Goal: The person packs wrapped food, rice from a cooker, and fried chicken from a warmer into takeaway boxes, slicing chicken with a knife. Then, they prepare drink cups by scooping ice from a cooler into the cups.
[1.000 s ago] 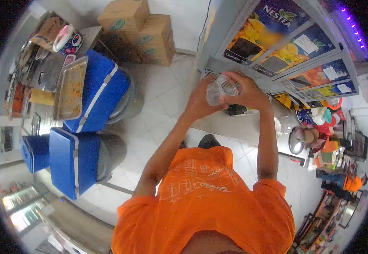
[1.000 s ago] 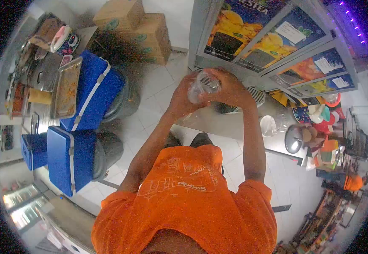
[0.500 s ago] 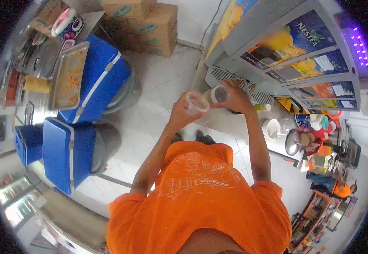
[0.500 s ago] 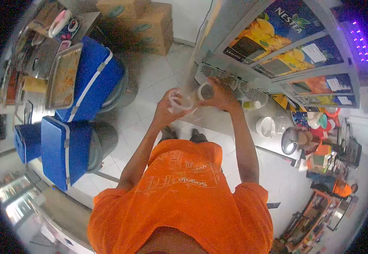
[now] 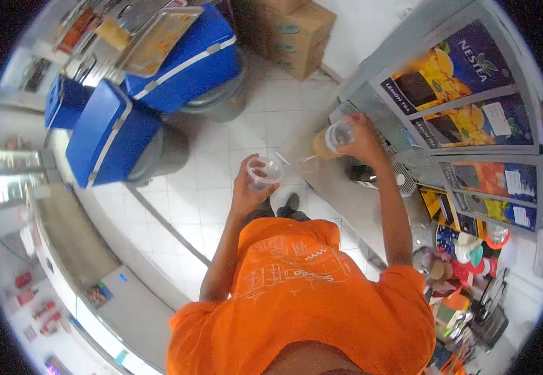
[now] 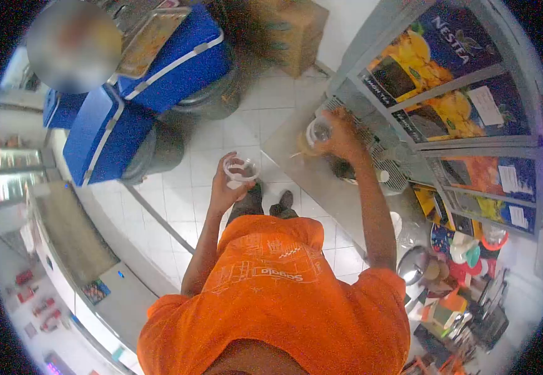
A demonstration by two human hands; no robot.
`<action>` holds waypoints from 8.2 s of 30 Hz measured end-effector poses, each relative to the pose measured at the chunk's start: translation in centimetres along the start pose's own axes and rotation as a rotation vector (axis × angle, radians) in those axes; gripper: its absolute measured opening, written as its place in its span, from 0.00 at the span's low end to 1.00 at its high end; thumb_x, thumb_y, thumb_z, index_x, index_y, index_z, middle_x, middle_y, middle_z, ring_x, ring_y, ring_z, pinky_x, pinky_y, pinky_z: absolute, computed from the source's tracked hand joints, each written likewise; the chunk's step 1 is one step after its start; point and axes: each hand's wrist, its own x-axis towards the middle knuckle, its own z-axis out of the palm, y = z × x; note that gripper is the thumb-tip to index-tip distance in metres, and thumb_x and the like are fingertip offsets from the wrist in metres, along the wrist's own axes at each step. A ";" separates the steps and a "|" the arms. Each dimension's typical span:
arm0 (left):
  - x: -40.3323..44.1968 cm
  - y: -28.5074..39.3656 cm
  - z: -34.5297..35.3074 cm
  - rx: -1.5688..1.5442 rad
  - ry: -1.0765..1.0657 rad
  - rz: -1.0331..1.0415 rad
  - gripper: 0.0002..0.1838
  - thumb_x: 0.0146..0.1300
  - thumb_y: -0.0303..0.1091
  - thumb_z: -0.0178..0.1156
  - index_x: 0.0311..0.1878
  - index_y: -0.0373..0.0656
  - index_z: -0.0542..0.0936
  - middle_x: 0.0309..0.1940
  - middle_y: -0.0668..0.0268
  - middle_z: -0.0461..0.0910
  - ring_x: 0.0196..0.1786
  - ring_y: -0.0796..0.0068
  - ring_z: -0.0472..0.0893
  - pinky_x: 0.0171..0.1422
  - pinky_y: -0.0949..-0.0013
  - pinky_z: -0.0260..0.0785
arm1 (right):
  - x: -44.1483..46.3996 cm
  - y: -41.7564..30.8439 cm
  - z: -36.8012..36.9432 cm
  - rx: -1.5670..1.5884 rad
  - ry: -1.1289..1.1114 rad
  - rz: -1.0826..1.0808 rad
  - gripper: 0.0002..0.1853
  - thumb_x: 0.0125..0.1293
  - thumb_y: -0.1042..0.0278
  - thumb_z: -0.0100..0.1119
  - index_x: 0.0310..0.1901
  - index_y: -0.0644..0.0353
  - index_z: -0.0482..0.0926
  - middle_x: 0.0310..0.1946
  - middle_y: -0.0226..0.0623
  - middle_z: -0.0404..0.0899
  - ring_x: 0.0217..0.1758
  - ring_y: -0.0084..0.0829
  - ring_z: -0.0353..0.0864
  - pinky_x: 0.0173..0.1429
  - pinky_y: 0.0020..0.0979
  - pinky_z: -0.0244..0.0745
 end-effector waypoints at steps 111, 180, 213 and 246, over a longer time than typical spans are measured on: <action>-53.9 -37.7 -80.5 0.414 0.601 -1.501 0.39 0.45 0.58 0.79 0.48 0.34 0.78 0.36 0.54 0.84 0.43 0.53 0.83 0.50 0.58 0.77 | 52.4 -103.2 25.5 -0.352 0.711 -0.646 0.23 0.65 0.60 0.58 0.62 0.55 0.78 0.65 0.51 0.72 0.73 0.53 0.63 0.77 0.55 0.53; 50.0 -23.3 -156.6 0.193 -0.219 -0.008 0.41 0.55 0.27 0.74 0.70 0.38 0.63 0.55 0.58 0.75 0.51 0.67 0.80 0.51 0.67 0.78 | 54.2 -136.6 13.8 0.342 0.134 -0.115 0.56 0.55 0.37 0.70 0.78 0.54 0.53 0.75 0.57 0.55 0.79 0.53 0.52 0.79 0.53 0.49; 46.3 -22.8 -153.1 0.007 -0.146 -0.076 0.40 0.55 0.21 0.72 0.70 0.39 0.63 0.56 0.59 0.75 0.51 0.68 0.81 0.53 0.68 0.77 | 64.2 -132.8 24.3 -0.208 -0.009 0.087 0.06 0.49 0.69 0.63 0.29 0.59 0.86 0.28 0.46 0.85 0.34 0.47 0.86 0.36 0.48 0.79; 44.5 -17.3 -146.6 -0.037 -0.081 0.101 0.41 0.53 0.21 0.73 0.69 0.40 0.64 0.56 0.60 0.75 0.52 0.67 0.80 0.53 0.67 0.76 | 66.2 -128.5 28.4 -0.227 -0.291 0.065 0.13 0.62 0.60 0.58 0.38 0.59 0.87 0.38 0.48 0.87 0.42 0.49 0.87 0.42 0.49 0.80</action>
